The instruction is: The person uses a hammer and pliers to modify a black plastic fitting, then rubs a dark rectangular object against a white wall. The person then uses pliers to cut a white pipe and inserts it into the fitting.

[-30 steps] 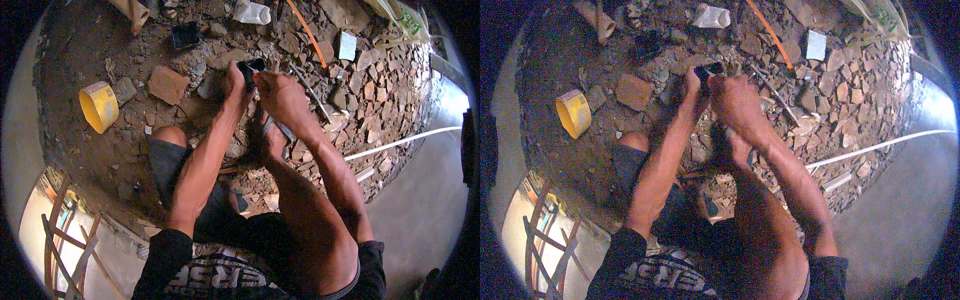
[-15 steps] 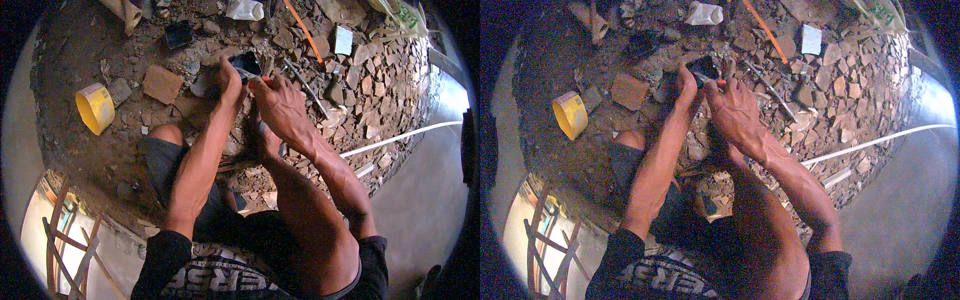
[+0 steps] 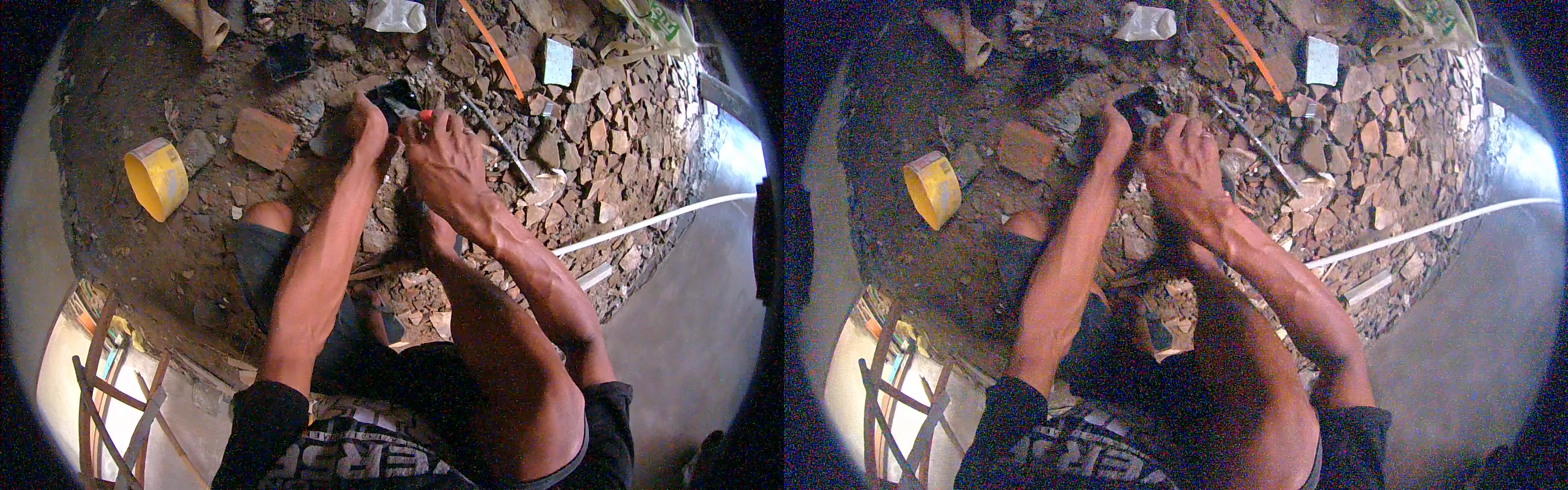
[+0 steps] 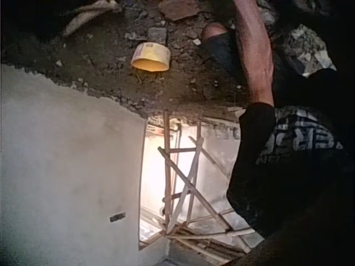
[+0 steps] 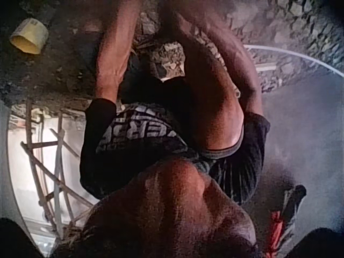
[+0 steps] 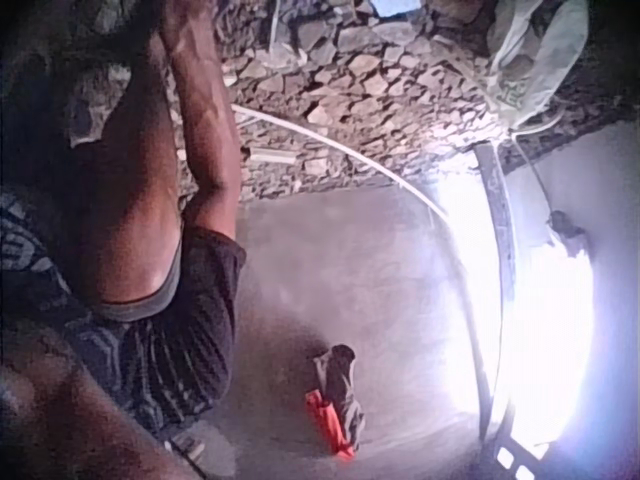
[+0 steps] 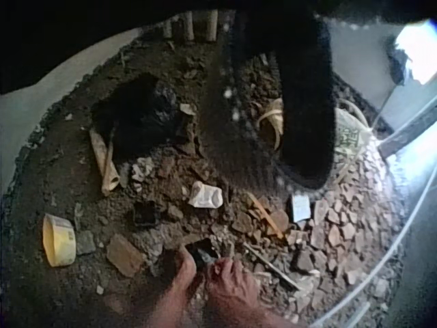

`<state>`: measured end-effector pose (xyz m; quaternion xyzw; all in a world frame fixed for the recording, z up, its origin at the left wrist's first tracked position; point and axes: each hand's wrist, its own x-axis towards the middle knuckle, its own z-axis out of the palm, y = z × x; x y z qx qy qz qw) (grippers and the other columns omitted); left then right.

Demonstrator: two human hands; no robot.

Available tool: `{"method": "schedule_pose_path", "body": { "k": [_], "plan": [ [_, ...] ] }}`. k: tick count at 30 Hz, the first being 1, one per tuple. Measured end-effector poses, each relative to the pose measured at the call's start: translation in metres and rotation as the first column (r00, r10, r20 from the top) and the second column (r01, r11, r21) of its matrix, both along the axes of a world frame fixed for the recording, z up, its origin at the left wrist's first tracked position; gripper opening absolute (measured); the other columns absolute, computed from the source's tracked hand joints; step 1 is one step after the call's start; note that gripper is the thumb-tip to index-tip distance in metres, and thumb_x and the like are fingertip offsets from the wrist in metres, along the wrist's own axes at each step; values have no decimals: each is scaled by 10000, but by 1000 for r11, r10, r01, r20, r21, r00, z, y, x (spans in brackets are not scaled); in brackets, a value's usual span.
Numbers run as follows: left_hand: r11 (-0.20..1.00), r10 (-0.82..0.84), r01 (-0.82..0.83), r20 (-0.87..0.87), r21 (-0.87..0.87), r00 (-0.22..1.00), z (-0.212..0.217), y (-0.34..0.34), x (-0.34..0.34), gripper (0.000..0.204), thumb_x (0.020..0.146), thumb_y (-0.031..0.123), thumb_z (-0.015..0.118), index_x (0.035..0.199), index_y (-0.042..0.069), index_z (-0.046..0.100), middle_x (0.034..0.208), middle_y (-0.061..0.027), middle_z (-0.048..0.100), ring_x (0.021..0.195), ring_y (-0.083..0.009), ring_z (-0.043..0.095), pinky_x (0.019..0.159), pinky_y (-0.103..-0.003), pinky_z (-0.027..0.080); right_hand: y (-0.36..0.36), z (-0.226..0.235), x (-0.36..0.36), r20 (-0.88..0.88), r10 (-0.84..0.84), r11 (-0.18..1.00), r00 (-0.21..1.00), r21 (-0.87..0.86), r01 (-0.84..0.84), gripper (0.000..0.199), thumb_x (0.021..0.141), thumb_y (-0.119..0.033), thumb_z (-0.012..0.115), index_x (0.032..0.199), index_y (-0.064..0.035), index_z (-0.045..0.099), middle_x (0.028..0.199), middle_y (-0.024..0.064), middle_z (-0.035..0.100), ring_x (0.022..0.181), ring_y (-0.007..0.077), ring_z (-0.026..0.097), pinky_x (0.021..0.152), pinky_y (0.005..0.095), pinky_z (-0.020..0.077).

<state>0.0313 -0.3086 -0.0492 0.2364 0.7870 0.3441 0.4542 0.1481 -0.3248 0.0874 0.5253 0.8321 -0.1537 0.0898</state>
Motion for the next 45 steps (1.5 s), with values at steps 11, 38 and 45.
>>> {"method": "schedule_pose_path", "body": {
  "k": [11, 38, 45],
  "plan": [
    [998, 55, -53, 141, -22, 988, 0, 0, -7, 568, 994, 548, 306, 1052, 70, 608, 912, -70, 636, 801, -240, 625, 707, -384, 525, 2, -8, -14, 37, 57, 997, 998, 58, -59, 302, 790, -89, 592, 1081, -10, 604, 997, 222, 580, 875, 341, 602, 593, 437, 523],
    [973, 229, -161, 597, -166, 769, -12, 13, -7, 582, 1001, 553, 279, 1075, 73, 599, 928, -69, 636, 810, -247, 625, 719, -379, 530, 17, -21, 1, -153, -69, 996, 986, -72, 59, 218, 805, -87, 617, 1013, -52, 671, 908, 215, 582, 833, 385, 614, 579, 466, 523],
    [968, 242, -138, 648, -208, 722, -11, 11, -8, 586, 1003, 554, 271, 1080, 74, 597, 932, -69, 636, 813, -249, 625, 723, -377, 532, 11, -24, -5, -27, 209, 967, 978, 154, -202, 232, 710, -133, 651, 890, 0, 714, 840, 182, 589, 746, 321, 615, 491, 371, 501]
  ]
}}
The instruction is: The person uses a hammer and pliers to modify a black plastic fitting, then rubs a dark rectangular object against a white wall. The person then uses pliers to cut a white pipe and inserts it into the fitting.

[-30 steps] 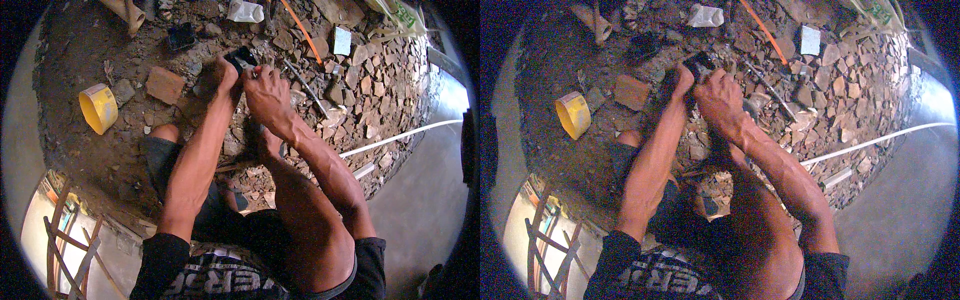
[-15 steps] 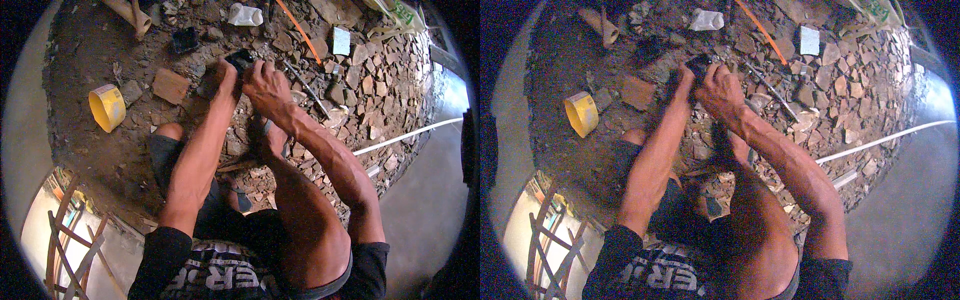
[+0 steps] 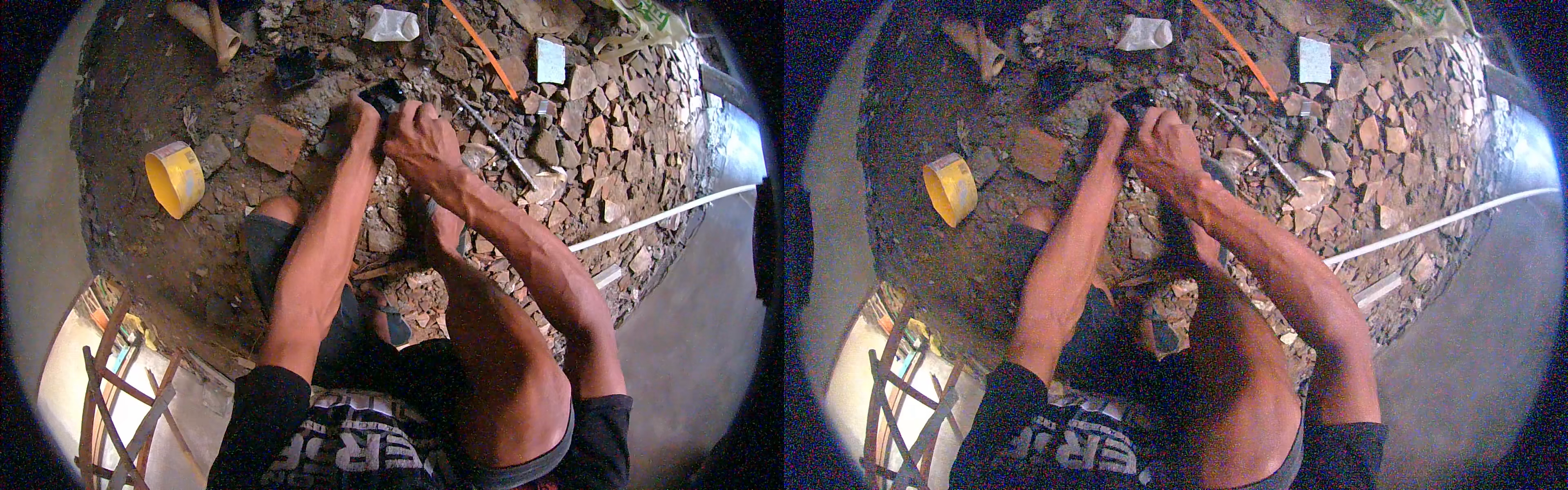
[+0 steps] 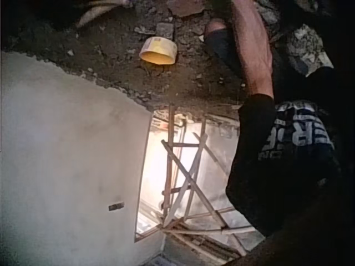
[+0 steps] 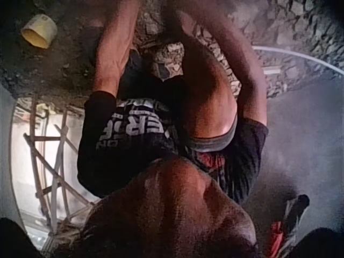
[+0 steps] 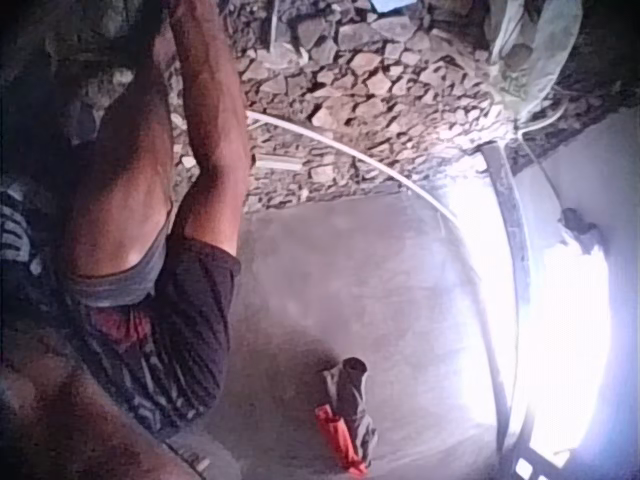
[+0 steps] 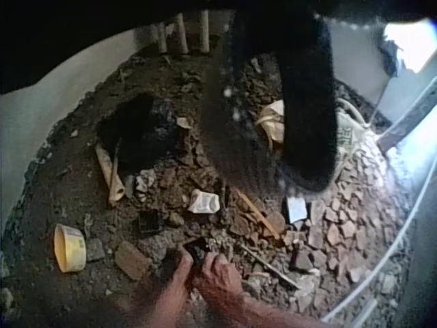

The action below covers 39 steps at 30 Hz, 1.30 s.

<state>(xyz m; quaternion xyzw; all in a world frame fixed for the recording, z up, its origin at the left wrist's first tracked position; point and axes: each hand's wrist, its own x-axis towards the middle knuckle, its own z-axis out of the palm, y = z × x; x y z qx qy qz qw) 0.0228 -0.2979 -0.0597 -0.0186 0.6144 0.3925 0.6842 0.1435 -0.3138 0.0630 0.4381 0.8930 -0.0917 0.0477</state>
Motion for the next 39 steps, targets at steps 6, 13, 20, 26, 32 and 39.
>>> {"method": "schedule_pose_path", "body": {
  "k": [6, 13, 20, 26, 32, 39],
  "plan": [
    [1000, 3, -3, 11, -2, 1000, 1, 3, 2, 589, 1005, 556, 265, 1085, 74, 595, 936, -69, 636, 815, -251, 625, 726, -376, 533, 11, 2, 6, 24, 199, 954, 980, 223, -199, 179, 678, -152, 659, 771, -11, 716, 789, 132, 561, 725, 267, 591, 503, 346, 500],
    [1000, 22, -22, -31, 21, 999, 3, 6, 3, 593, 1006, 557, 258, 1091, 75, 593, 940, -68, 636, 817, -253, 625, 729, -374, 534, 6, 1, 12, -192, -148, 980, 970, -159, 118, 109, 752, -88, 636, 814, -15, 687, 952, 208, 562, 823, 372, 625, 563, 457, 542],
    [996, -21, 30, -107, 88, 994, 23, -1, 7, 604, 1021, 549, 243, 1115, 67, 594, 1000, -77, 645, 879, -254, 638, 786, -399, 536, 5, -11, 6, -62, -64, 997, 996, 48, 67, 176, 790, -120, 628, 871, 24, 687, 906, 228, 599, 823, 381, 649, 534, 427, 541],
    [988, 21, -27, 43, 149, 999, -43, 6, -8, 631, 990, 634, 232, 990, 133, 617, 866, -46, 661, 755, -218, 629, 602, -371, 532, 34, 16, 17, -126, -136, 965, 983, -243, 102, 215, 770, -39, 594, 947, -99, 699, 1090, 218, 617, 944, 390, 640, 689, 487, 529],
    [858, 197, -73, 194, -508, 961, 7, 21, -8, 624, 955, 671, 244, 948, 175, 621, 762, -36, 619, 489, -208, 486, 341, -338, 360, 22, 104, 61, -209, -357, 872, 910, -425, 244, 250, 848, -129, 642, 1085, -134, 725, 936, 164, 661, 795, 353, 654, 709, 438, 540],
    [979, 125, -138, 94, 149, 988, 89, -9, -1, 430, 963, 499, 426, 1032, 134, 642, 874, -22, 659, 701, -154, 595, 565, -285, 481, 45, -5, 133, -403, -623, 732, 671, 1, 681, 310, 949, -230, 634, 1259, -219, 653, 872, 164, 631, 795, 296, 624, 675, 404, 494]
  ]
}}
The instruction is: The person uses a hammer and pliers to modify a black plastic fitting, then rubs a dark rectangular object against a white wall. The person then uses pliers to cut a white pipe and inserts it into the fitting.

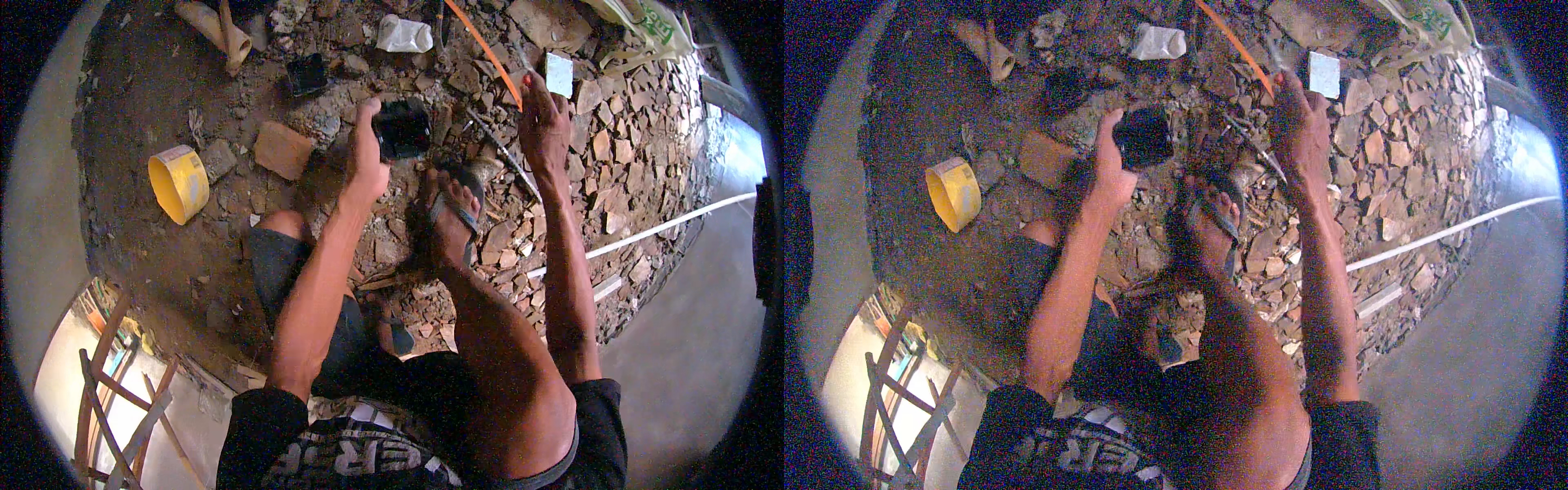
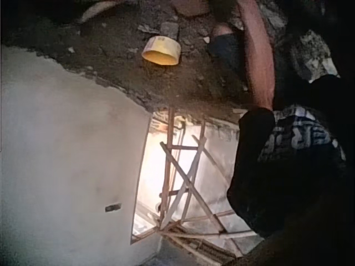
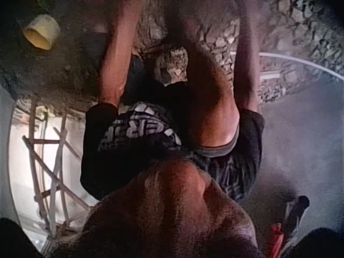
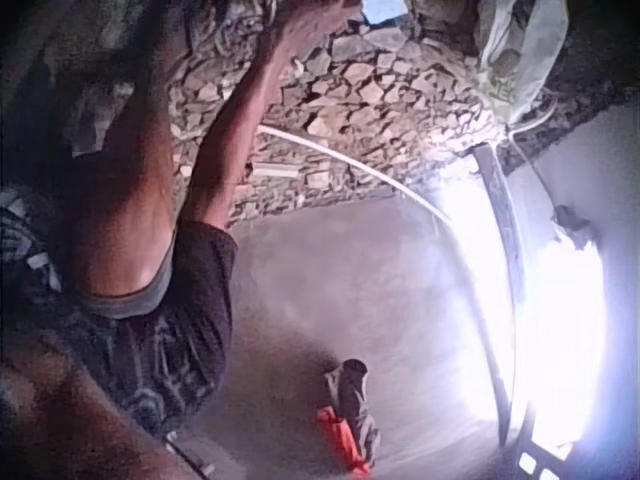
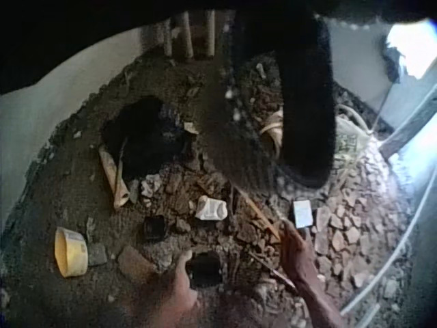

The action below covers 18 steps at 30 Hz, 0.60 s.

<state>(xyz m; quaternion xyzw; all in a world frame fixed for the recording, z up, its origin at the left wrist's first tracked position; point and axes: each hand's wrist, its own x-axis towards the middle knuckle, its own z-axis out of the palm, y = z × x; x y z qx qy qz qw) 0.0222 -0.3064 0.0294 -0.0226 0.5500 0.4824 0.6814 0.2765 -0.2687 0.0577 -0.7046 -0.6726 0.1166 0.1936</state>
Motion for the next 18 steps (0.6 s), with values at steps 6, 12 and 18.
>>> {"method": "schedule_pose_path", "body": {
  "k": [6, 12, 18],
  "plan": [
    [607, -239, 640, -660, 471, 712, 60, -22, -21, 437, 939, 371, 491, 1118, -2, 632, 1100, -106, 615, 1046, -223, 579, 963, -339, 428, 23, -67, 51, 403, -30, 999, 915, -17, 40, 369, 925, -347, 644, 1276, -234, 621, 1072, 186, 620, 956, 358, 612, 806, 458, 473],
    [489, -183, 739, -774, 463, 606, 79, -22, -29, 418, 928, 331, 503, 1146, -13, 600, 1161, -152, 579, 1118, -260, 546, 1005, -369, 409, 6, -39, 27, 124, -9, 996, 992, -90, 21, 472, 873, -178, 684, 1336, -155, 597, 1278, 205, 587, 1105, 385, 591, 920, 452, 490],
    [497, -297, 768, -752, 405, 589, 66, -24, -15, 418, 947, 373, 503, 1136, 20, 623, 1150, -118, 615, 1103, -241, 566, 1001, -367, 418, -43, 10, -7, -357, 32, 991, 934, -112, -77, 347, 878, -112, 685, 1212, -24, 652, 1013, 161, 698, 928, 262, 667, 829, 375, 529]
  ]
}}
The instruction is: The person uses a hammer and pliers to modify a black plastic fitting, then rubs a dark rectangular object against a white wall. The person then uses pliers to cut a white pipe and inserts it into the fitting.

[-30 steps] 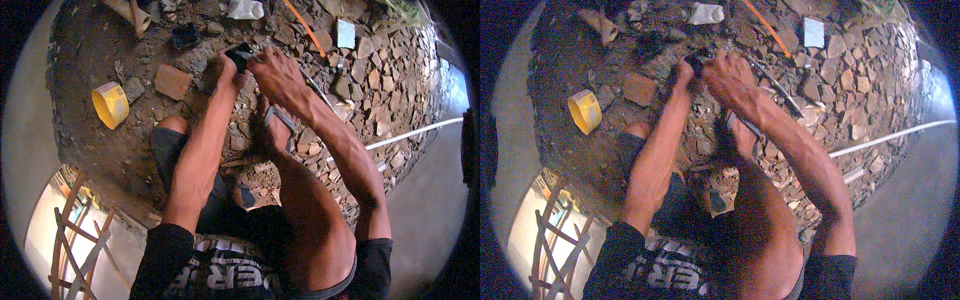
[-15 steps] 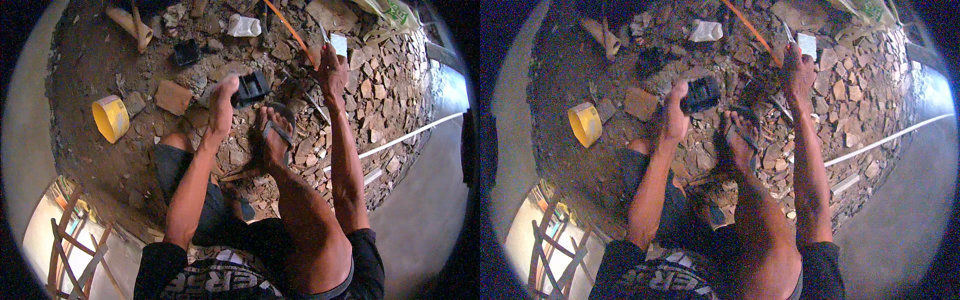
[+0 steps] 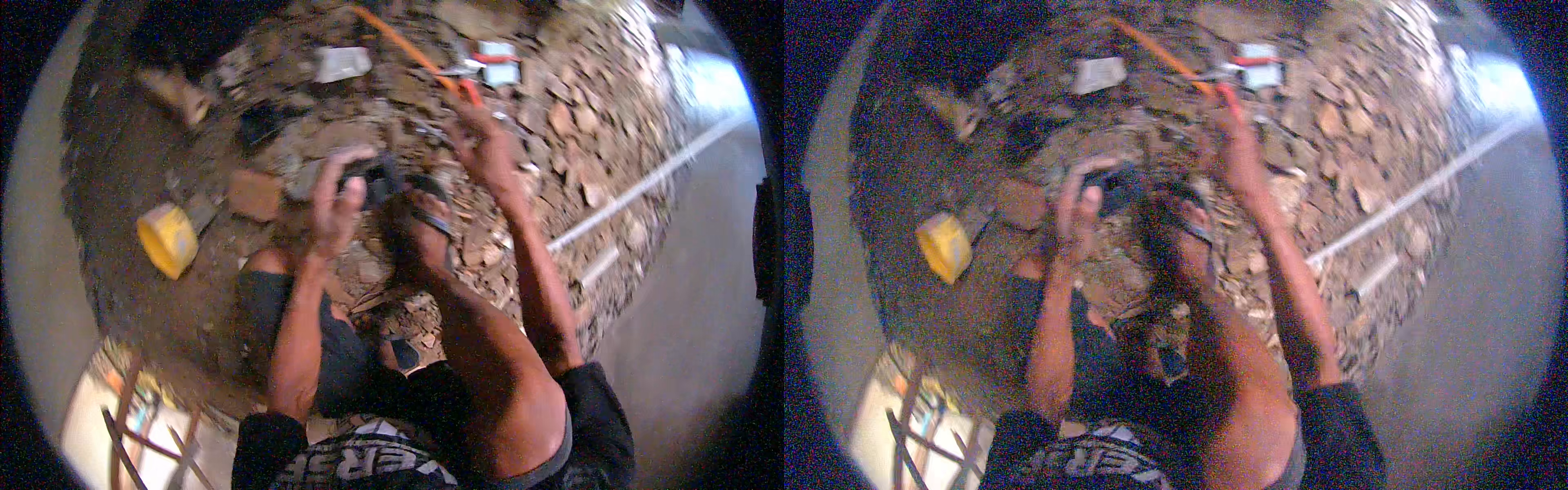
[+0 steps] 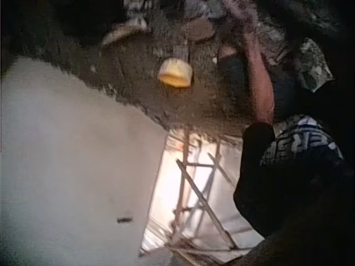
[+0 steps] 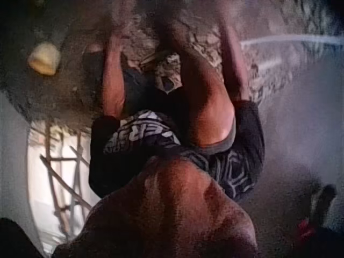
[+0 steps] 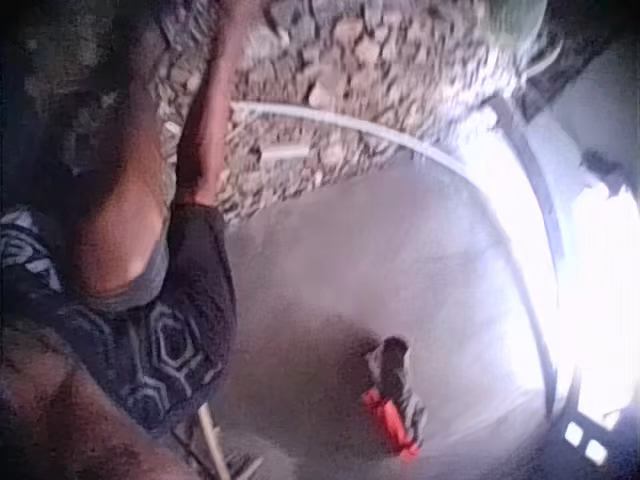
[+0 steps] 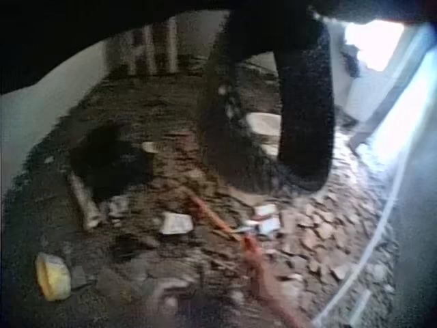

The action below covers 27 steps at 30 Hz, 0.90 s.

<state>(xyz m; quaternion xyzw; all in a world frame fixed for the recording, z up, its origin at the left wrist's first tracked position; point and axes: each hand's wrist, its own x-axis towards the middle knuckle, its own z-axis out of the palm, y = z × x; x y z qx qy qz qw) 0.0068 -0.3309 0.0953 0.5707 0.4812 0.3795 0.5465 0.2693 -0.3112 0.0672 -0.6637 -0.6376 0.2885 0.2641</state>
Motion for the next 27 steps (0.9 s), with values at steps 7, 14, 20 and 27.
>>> {"method": "schedule_pose_path", "body": {
  "k": [7, 14, 20, 27],
  "plan": [
    [897, 149, -181, -110, -403, 983, -37, 8, -38, 293, 973, 228, 437, 1018, 28, 646, 993, -54, 641, 947, -158, 558, 905, -306, 420, -111, 7, 40, 246, 269, 867, 931, -482, -123, 281, 790, -91, 633, 1064, -72, 693, 920, 208, 683, 846, 426, 653, 743, 495, 537],
    [784, 148, -86, 51, -614, 988, -59, 18, -69, 252, 945, 251, 509, 1011, 50, 647, 985, -45, 647, 952, -188, 609, 921, -327, 455, -215, -26, 194, 515, 575, 779, 636, -582, -232, 316, 740, -113, 652, 1049, -141, 710, 1071, 113, 541, 1135, 315, 477, 953, 430, 428],
    [516, 413, -72, 174, -853, 894, -68, 16, -78, 246, 932, 325, 594, 1033, 113, 669, 964, -32, 688, 909, -174, 656, 869, -339, 518, -202, -36, 213, 361, 854, 507, 375, -739, -443, 391, 764, -175, 641, 1151, -176, 694, 1340, 147, 493, 1313, 338, 417, 1117, 504, 328],
    [611, 369, -108, 161, -784, 915, -48, 22, -65, 337, 898, 414, 642, 1023, 100, 644, 935, -6, 630, 809, -143, 606, 773, -303, 492, -245, -55, 240, 453, 784, 615, 424, -653, -441, 518, 883, -211, 562, 1398, -169, 524, 1383, 168, 494, 1317, 353, 434, 1173, 565, 228]
  ]
}}
